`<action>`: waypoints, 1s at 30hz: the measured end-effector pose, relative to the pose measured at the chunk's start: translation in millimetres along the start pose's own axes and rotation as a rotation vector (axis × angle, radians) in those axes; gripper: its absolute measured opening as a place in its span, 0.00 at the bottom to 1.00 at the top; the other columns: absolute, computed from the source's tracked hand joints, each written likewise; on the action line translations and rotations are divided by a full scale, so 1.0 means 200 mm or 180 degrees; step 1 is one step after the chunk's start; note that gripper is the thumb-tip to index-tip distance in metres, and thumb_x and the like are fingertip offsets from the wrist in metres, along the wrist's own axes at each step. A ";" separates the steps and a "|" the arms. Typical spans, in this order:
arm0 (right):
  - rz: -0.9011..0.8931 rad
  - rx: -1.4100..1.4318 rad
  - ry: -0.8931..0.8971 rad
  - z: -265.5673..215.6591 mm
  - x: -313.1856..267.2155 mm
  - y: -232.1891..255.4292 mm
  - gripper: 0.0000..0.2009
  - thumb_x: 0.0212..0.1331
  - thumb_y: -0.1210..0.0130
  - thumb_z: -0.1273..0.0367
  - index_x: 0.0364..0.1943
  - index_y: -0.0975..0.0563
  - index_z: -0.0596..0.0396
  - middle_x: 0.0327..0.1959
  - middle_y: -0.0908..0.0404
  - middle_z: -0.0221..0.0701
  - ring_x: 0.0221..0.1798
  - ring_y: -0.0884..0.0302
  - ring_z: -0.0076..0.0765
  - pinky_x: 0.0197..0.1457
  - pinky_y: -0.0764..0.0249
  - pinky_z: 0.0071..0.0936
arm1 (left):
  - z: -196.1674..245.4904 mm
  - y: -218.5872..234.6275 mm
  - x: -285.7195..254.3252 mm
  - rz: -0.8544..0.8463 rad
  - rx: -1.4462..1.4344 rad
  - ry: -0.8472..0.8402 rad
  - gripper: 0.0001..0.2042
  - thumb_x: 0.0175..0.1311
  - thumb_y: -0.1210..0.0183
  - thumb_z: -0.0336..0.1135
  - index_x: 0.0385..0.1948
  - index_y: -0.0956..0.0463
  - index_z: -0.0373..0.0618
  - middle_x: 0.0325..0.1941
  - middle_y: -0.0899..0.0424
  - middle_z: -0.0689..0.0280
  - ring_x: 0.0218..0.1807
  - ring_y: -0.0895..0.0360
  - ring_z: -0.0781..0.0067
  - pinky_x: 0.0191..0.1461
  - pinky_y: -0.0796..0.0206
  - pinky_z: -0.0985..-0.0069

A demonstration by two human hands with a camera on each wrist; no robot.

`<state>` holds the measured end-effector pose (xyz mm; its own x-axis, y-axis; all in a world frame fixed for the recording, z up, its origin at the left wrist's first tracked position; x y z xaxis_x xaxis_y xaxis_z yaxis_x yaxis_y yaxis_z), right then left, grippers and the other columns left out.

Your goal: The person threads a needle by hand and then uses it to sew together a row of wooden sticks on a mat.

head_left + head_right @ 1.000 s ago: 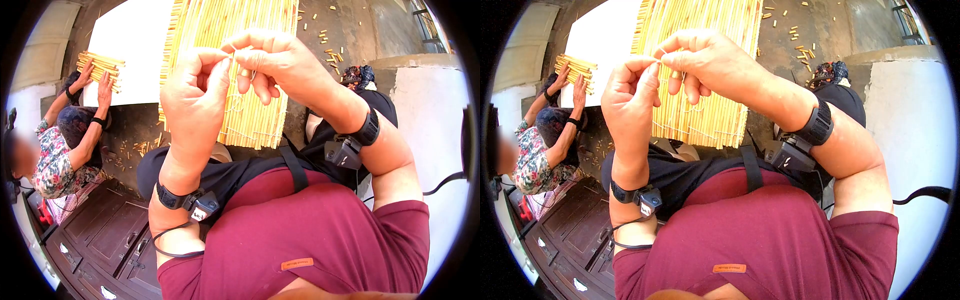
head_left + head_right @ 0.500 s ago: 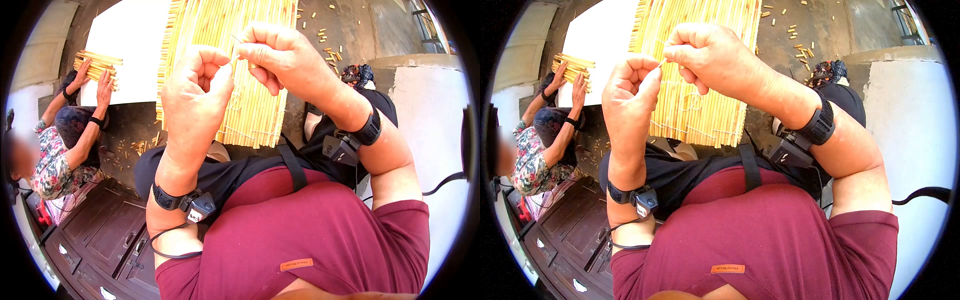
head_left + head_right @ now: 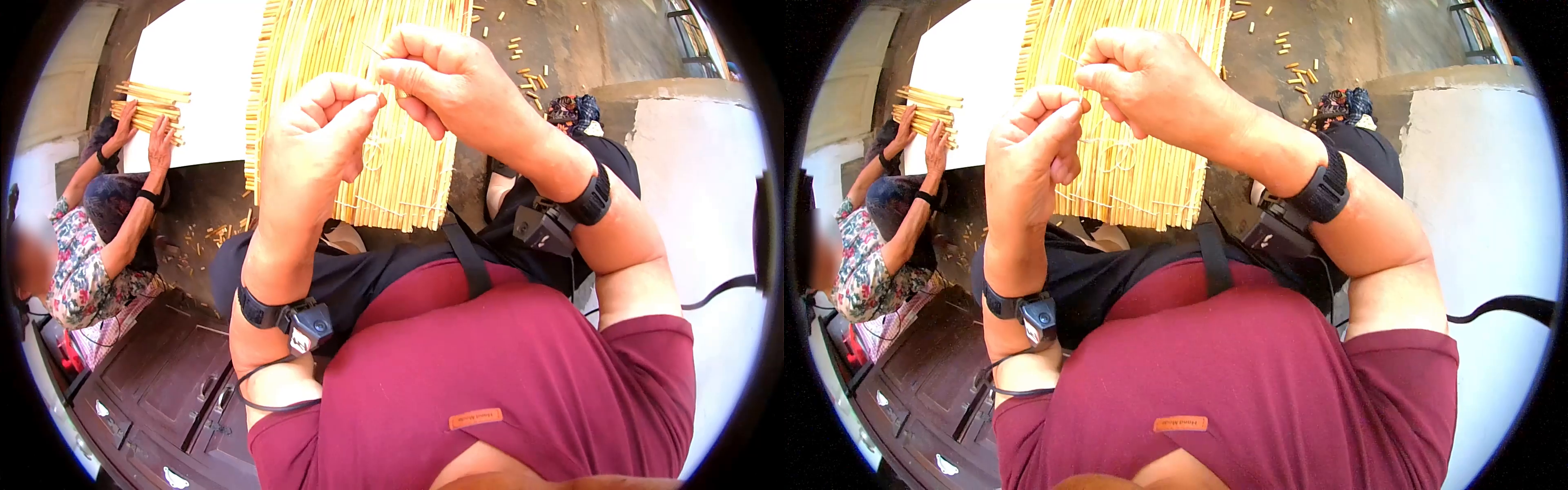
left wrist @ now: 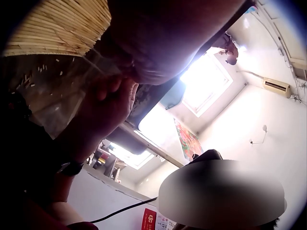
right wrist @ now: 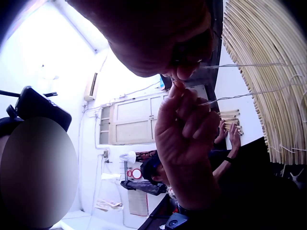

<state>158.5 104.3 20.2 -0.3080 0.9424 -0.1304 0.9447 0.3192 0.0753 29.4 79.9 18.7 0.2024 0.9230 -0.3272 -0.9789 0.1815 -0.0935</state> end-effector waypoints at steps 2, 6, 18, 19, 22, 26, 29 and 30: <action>0.0013 -0.0096 0.0019 0.00 0.00 0.01 0.07 0.64 0.49 0.68 0.34 0.24 0.56 0.14 0.31 0.21 0.13 0.36 0.13 0.17 0.41 0.14 | -0.01 -0.01 0.01 -0.0035 -0.0116 0.0088 0.05 0.64 0.45 0.29 0.36 0.25 0.38 0.19 0.31 0.75 0.15 0.43 0.89 0.17 0.51 0.88; 0.0022 -0.0087 0.0090 -0.01 0.00 0.01 0.07 0.64 0.49 0.68 0.34 0.24 0.57 0.14 0.30 0.22 0.13 0.36 0.13 0.17 0.41 0.14 | -0.03 -0.03 0.00 -0.0280 -0.0583 0.0272 0.05 0.64 0.44 0.30 0.36 0.24 0.39 0.18 0.32 0.77 0.15 0.41 0.90 0.18 0.49 0.89; 0.0012 0.0010 0.0079 -0.01 0.01 0.00 0.07 0.65 0.49 0.68 0.35 0.24 0.56 0.14 0.30 0.21 0.13 0.37 0.12 0.17 0.41 0.14 | -0.03 -0.01 0.01 -0.0120 -0.0818 0.0230 0.04 0.64 0.45 0.29 0.36 0.25 0.40 0.18 0.32 0.75 0.14 0.41 0.89 0.18 0.48 0.88; 0.0012 -0.0032 0.0076 -0.01 0.01 0.00 0.07 0.65 0.49 0.67 0.36 0.24 0.56 0.14 0.30 0.21 0.13 0.37 0.12 0.17 0.41 0.14 | -0.03 -0.01 0.01 -0.0113 -0.0835 0.0219 0.04 0.64 0.45 0.29 0.36 0.25 0.40 0.18 0.32 0.74 0.14 0.41 0.88 0.18 0.48 0.88; 0.0089 0.0219 0.0034 -0.03 0.00 0.00 0.06 0.65 0.49 0.69 0.38 0.24 0.56 0.14 0.30 0.22 0.13 0.37 0.12 0.17 0.41 0.13 | -0.03 0.00 0.01 -0.0094 -0.0965 0.0227 0.04 0.64 0.45 0.30 0.36 0.25 0.39 0.18 0.31 0.73 0.14 0.40 0.87 0.18 0.47 0.87; 0.0396 -0.0003 0.0550 -0.11 -0.04 0.02 0.05 0.64 0.48 0.72 0.39 0.24 0.55 0.14 0.29 0.22 0.14 0.37 0.12 0.17 0.42 0.12 | -0.03 0.02 0.02 -0.0041 -0.0967 0.0080 0.04 0.64 0.44 0.30 0.35 0.25 0.40 0.19 0.28 0.71 0.14 0.38 0.85 0.19 0.44 0.87; 0.0316 -0.0605 0.1102 -0.16 -0.07 0.02 0.05 0.57 0.44 0.71 0.36 0.23 0.55 0.16 0.27 0.36 0.19 0.25 0.30 0.23 0.32 0.30 | -0.03 0.05 0.02 0.0122 -0.1009 -0.0083 0.04 0.65 0.45 0.30 0.35 0.25 0.40 0.24 0.24 0.68 0.16 0.33 0.84 0.22 0.37 0.85; 0.0321 -0.0599 0.1112 -0.15 -0.07 0.02 0.05 0.57 0.44 0.71 0.36 0.23 0.55 0.16 0.27 0.36 0.19 0.25 0.30 0.23 0.32 0.30 | -0.03 0.05 0.02 0.0129 -0.1045 -0.0134 0.04 0.65 0.45 0.30 0.36 0.25 0.39 0.27 0.22 0.66 0.18 0.31 0.83 0.24 0.34 0.84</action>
<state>162.1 95.6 52.5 -0.2652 0.9368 0.2281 0.9450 0.2057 0.2541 21.3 84.2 11.4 0.1555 0.9417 -0.2984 -0.9238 0.0316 -0.3816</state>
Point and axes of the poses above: each hand's wrist, its own x-axis towards the middle knuckle, its own y-axis out of the back of the hand, z = x × y, the point moved 8 cm from there along x, towards the middle knuckle
